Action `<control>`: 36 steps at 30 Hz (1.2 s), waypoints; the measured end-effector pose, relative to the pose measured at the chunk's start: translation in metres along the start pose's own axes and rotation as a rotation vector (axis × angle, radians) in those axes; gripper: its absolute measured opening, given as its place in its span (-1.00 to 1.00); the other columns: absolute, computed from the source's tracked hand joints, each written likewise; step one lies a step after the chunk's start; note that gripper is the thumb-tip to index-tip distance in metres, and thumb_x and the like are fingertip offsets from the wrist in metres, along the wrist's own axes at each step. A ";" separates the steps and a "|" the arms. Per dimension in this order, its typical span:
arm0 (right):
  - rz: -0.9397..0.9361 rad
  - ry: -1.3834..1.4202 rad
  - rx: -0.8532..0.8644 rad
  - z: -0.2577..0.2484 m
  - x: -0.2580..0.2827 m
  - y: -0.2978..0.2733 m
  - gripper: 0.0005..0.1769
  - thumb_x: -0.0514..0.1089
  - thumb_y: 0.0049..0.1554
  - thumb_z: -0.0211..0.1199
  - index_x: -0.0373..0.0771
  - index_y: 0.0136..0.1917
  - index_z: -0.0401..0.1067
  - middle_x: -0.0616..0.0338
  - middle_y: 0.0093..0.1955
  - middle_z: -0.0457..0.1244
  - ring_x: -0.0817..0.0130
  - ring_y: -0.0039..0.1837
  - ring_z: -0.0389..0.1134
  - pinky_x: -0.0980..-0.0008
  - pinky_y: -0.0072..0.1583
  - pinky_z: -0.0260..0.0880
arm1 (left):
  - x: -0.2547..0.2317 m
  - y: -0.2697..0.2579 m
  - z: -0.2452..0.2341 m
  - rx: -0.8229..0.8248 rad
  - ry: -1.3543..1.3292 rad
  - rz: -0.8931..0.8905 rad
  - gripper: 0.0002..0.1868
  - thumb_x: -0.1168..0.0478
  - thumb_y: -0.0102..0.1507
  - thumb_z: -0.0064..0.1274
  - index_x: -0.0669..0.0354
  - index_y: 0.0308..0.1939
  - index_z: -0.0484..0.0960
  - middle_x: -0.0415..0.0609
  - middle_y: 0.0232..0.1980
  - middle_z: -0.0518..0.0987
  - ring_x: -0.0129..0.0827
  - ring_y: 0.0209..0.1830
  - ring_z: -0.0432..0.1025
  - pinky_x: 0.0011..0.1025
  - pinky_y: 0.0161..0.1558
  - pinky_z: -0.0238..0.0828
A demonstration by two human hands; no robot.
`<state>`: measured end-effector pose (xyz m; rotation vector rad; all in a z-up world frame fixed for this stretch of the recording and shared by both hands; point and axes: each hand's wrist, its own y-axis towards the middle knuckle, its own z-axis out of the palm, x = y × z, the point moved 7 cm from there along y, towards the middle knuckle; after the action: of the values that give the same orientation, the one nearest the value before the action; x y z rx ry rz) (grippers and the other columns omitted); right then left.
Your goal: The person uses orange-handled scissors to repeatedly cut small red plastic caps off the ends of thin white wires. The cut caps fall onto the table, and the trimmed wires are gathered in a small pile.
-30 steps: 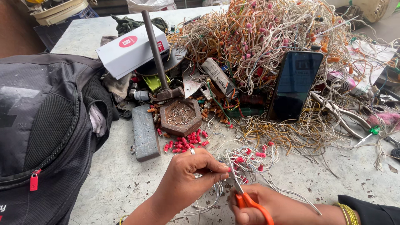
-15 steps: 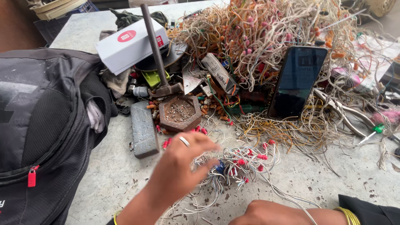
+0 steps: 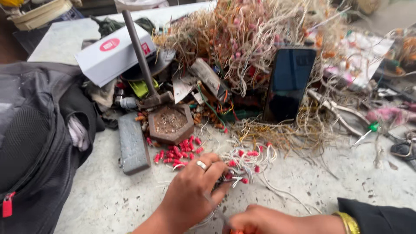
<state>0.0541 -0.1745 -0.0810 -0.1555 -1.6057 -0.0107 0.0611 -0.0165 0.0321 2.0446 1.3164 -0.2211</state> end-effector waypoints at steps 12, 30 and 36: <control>-0.303 -0.054 -0.567 -0.052 0.093 0.002 -0.11 0.28 0.12 0.44 -0.21 0.45 0.12 -0.07 0.51 0.21 0.12 0.49 0.32 0.12 0.34 0.41 | 0.023 0.003 -0.004 -0.008 -0.111 -0.187 -0.77 0.15 0.26 0.14 0.15 -0.09 0.52 0.03 -0.20 0.66 -0.04 -0.23 0.59 -0.17 -0.26 0.50; -0.405 -0.176 -0.601 -0.057 0.092 -0.017 -0.23 0.18 0.17 0.39 -0.17 0.44 0.13 0.00 0.37 0.26 0.19 0.37 0.36 0.32 0.11 0.44 | 0.041 -0.006 -0.001 -0.084 -0.621 -0.413 -0.86 0.25 0.32 0.01 0.18 -0.13 0.41 -0.06 -0.15 0.53 -0.51 -0.23 0.47 -0.48 -0.22 0.54; 0.152 0.205 -0.236 -0.020 -0.007 -0.003 -0.74 -0.05 0.29 0.19 -0.29 0.11 0.40 0.19 0.05 0.31 0.46 0.21 0.35 0.39 0.26 0.32 | 0.041 -0.007 -0.006 -0.130 -0.899 -0.542 -0.81 0.32 0.21 0.19 0.17 -0.16 0.52 -0.20 -0.26 0.59 -0.64 -0.29 0.50 -0.56 -0.23 0.55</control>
<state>0.0737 -0.1797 -0.0866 -0.4450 -1.3817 -0.0959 0.0737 0.0193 0.0134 1.1661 1.1857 -1.1128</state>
